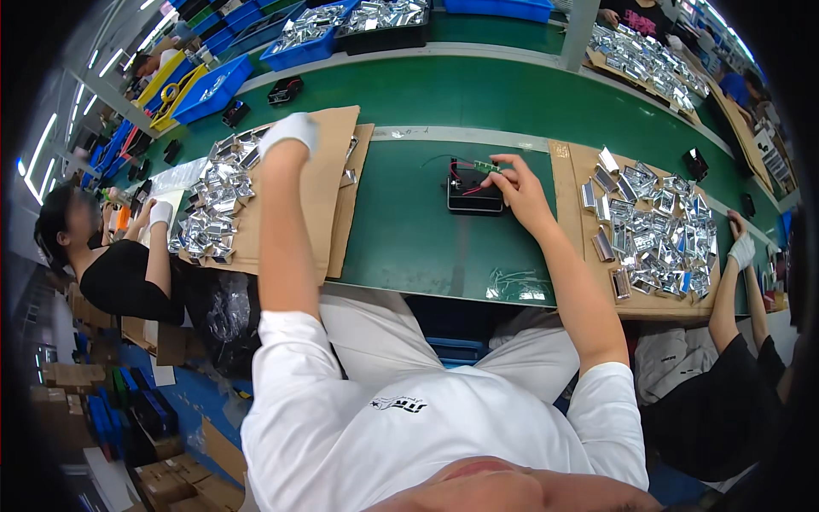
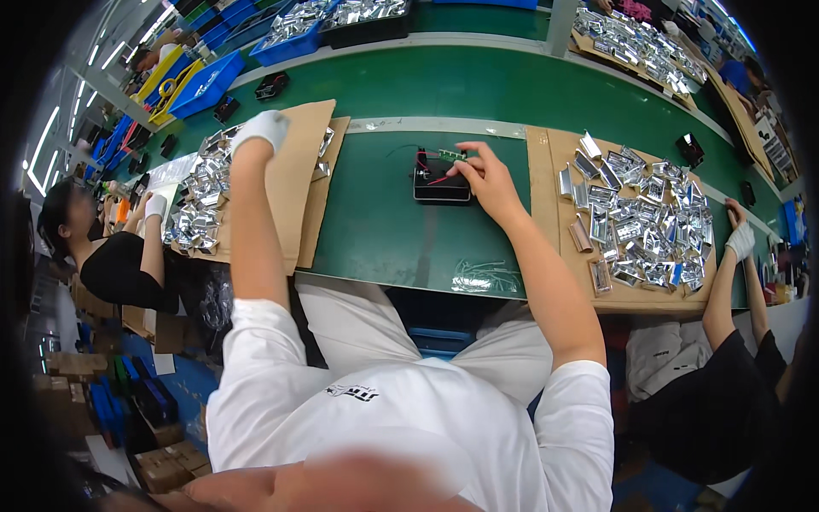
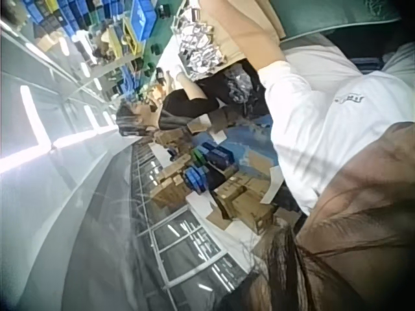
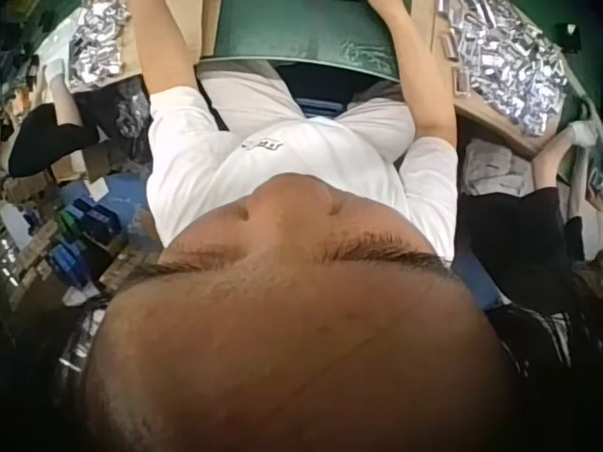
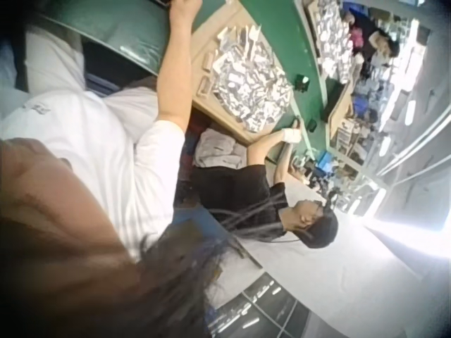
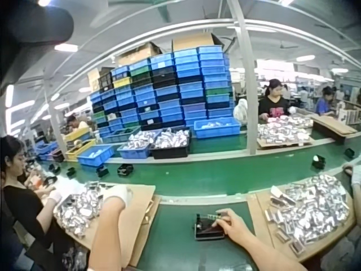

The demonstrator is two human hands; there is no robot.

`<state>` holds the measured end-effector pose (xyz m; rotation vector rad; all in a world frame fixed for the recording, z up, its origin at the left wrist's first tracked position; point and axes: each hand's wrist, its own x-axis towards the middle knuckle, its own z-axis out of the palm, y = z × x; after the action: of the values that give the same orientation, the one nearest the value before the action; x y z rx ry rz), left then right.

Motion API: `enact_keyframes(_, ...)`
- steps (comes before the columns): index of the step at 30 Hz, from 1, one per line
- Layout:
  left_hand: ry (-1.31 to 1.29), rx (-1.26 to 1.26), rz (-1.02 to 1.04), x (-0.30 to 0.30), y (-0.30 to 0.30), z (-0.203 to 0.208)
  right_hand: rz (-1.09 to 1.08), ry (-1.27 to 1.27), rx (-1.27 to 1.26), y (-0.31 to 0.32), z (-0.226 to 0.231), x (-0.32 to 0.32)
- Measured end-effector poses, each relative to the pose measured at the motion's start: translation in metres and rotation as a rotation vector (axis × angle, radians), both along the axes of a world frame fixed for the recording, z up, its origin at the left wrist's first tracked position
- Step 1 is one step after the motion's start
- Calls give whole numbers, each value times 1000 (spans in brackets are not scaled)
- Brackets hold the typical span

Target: Assembling or inspecting small electronic components on a production line.

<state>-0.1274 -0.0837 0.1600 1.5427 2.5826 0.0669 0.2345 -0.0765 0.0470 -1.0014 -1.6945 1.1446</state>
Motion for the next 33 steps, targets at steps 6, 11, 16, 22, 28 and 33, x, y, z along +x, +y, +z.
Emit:
enact_keyframes(6, 523, -124, 141, -135, 47, -73, 11, 162, -99, 15, -24, 6)
enact_keyframes(11, 246, -65, 204, -81, 44, -47, -42, 23, 56, 15, -20, 7)
enact_keyframes(16, -158, 170, -218, 69, 38, -1, -48, 4, 39, 13, -17, 10)
enact_keyframes(22, -463, 214, -605, 157, 48, -30, 9, 92, 33, 17, -20, 5)
enact_keyframes(28, -548, 250, -503, 173, 25, -58, -33, 105, 59, 19, -20, 8)
enact_keyframes(33, -1101, 290, -298, 183, 3, -78, -66, 103, 76, 17, -19, 6)
